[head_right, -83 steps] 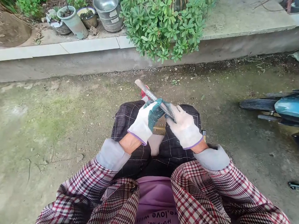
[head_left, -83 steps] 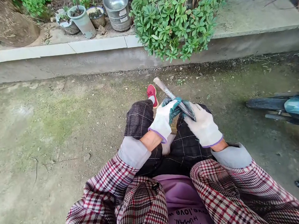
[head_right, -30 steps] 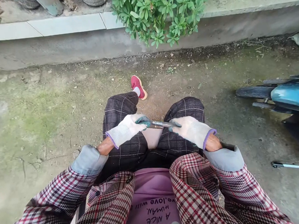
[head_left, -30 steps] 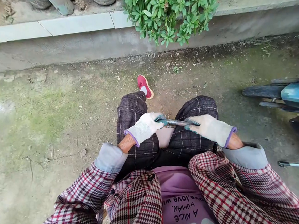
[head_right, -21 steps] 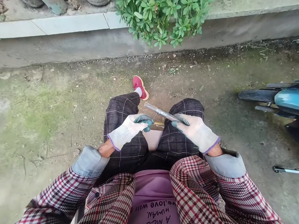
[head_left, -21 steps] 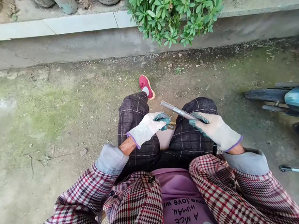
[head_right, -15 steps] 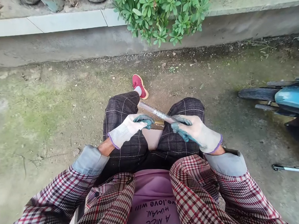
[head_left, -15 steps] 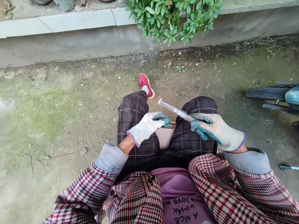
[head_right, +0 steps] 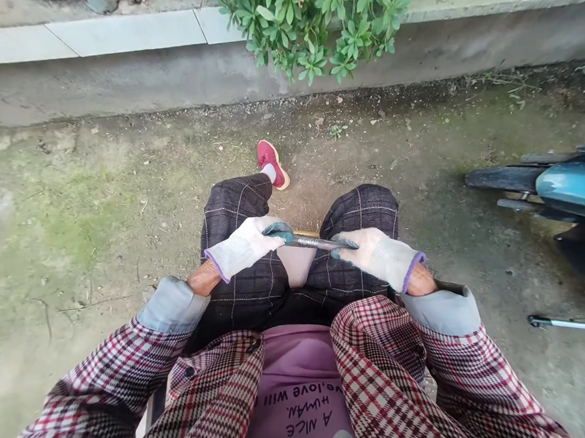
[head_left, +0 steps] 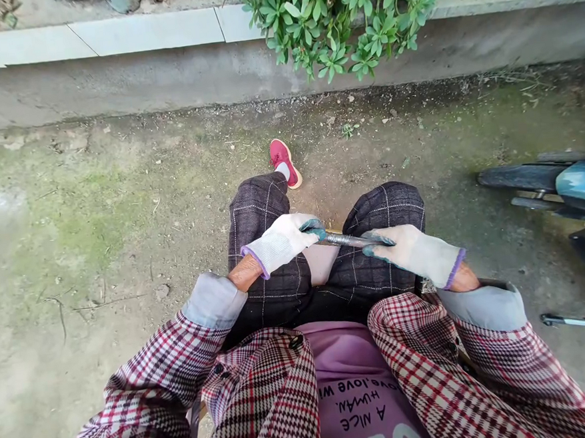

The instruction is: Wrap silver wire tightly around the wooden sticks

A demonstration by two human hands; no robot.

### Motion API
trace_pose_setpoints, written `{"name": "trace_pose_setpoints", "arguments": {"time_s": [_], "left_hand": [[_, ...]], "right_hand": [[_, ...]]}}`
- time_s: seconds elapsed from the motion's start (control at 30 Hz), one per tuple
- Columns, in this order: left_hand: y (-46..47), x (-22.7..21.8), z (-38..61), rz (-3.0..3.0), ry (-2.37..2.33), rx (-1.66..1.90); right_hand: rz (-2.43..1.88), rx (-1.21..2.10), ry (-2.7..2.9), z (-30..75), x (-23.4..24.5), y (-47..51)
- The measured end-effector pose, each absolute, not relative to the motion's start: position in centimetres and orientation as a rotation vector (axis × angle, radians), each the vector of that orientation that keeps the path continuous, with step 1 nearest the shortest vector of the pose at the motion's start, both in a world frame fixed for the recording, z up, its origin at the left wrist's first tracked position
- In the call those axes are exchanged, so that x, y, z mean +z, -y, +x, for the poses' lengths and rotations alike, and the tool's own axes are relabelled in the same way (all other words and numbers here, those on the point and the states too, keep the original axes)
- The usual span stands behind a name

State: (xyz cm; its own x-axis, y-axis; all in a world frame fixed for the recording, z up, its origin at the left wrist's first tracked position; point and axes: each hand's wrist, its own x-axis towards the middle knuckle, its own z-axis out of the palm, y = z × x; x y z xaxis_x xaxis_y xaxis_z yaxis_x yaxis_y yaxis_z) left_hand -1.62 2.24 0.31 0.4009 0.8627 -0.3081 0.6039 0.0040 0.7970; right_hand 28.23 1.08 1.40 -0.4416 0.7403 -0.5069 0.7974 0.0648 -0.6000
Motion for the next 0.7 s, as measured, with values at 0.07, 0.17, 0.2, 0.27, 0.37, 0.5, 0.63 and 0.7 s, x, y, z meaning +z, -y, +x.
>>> {"name": "trace_pose_setpoints", "arguments": {"time_s": [0.07,0.17,0.2,0.27,0.37,0.5,0.63,0.7], "left_hand": [[-2.2,0.5,-1.4,1.693,-1.33,0.343],[-2.1,0.9,-1.0,1.621,-1.329,0.394],[-2.1,1.2,-0.9,1.559,-1.317,0.416],[-2.0,1.6,-0.7,1.396,-1.266,0.464],[-2.1,1.7,-0.6,1.201,-1.176,0.536],[-2.5,0.9,-1.1,1.208,-1.149,0.552],[-2.7,0.4,-1.5,1.318,-1.13,0.468],[-2.7,0.5,-1.7,1.4,-1.117,0.451]], "right_hand": [[1.685,-1.183,-2.26,28.2,1.4,-1.3],[1.855,-1.031,-2.247,27.9,2.2,-1.7],[1.932,-1.021,-2.247,27.8,2.6,-1.7],[2.093,-1.179,-2.223,27.6,3.4,-1.6],[2.189,-1.857,-1.987,27.7,4.2,-1.0],[1.853,-2.375,-1.731,28.6,4.2,-0.6],[1.447,-2.254,-1.786,29.0,3.7,-1.1],[1.347,-2.109,-1.884,28.8,3.5,-1.2]]}}
